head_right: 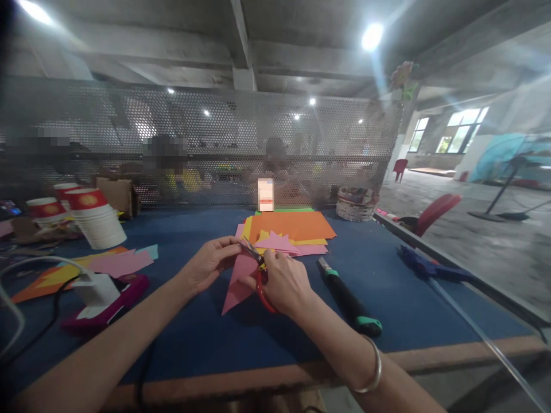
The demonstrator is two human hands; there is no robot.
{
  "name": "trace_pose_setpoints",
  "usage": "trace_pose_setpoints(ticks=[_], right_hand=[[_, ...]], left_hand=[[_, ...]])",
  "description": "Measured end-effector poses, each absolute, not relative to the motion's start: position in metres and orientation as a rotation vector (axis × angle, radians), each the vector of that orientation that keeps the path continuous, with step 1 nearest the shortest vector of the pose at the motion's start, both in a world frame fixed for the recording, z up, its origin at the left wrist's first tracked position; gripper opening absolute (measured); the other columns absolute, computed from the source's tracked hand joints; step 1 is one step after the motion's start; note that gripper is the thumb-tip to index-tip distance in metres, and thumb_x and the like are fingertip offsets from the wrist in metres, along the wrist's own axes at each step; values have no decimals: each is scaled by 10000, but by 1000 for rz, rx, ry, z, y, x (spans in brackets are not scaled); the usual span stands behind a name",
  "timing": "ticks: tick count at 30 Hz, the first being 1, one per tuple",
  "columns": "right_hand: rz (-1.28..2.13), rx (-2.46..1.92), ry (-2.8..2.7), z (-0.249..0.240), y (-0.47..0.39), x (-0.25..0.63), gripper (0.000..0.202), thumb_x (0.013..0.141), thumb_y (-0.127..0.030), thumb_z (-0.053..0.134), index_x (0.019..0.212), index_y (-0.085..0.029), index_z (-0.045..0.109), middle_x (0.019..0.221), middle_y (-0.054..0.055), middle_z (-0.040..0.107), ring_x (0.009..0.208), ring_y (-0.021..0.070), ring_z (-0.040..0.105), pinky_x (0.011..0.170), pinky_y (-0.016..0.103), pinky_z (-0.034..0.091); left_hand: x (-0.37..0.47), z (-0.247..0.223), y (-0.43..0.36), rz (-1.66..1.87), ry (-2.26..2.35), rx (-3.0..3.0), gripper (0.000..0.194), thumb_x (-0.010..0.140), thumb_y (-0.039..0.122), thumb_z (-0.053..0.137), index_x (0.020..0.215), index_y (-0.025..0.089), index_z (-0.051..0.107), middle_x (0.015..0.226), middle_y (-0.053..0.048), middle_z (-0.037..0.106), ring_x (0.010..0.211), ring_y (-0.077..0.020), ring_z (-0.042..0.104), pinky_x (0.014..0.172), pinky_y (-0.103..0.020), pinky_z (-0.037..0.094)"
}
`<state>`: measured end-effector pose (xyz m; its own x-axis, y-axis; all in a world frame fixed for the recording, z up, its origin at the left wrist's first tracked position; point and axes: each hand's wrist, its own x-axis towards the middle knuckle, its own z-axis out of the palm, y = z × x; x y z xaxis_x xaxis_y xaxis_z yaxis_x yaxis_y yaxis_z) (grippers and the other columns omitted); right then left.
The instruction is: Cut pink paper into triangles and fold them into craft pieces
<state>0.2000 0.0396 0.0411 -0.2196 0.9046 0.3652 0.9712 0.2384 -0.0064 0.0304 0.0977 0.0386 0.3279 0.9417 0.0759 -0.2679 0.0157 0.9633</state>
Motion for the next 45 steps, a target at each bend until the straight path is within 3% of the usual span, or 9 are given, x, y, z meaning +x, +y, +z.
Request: trace_pose_setpoints(ticks=[20, 33, 45], right_hand=[[-304, -1752, -2243, 41, 40, 201, 517, 891, -660, 402, 970, -168, 538, 862, 101, 692, 749, 248, 682, 559, 292, 374], [-297, -1774, -2253, 41, 40, 200, 526, 909, -646, 374, 976, -155, 550, 848, 102, 696, 753, 238, 682, 565, 293, 389], [-265, -1838, -2260, 43, 39, 199, 472, 944, -571, 401, 1004, -143, 591, 835, 32, 667, 719, 147, 640, 676, 321, 504]], left_hand=[[31, 35, 97, 1074, 717, 1189, 168, 645, 268, 770, 746, 166, 682, 746, -8, 675, 658, -114, 600, 675, -252, 474], [31, 37, 96, 1069, 730, 1162, 232, 613, 289, 805, 763, 160, 684, 747, 0, 670, 656, -105, 596, 675, -245, 469], [32, 40, 94, 1071, 753, 1153, 228, 588, 285, 820, 707, 166, 668, 735, 9, 664, 651, -96, 579, 651, -224, 450]])
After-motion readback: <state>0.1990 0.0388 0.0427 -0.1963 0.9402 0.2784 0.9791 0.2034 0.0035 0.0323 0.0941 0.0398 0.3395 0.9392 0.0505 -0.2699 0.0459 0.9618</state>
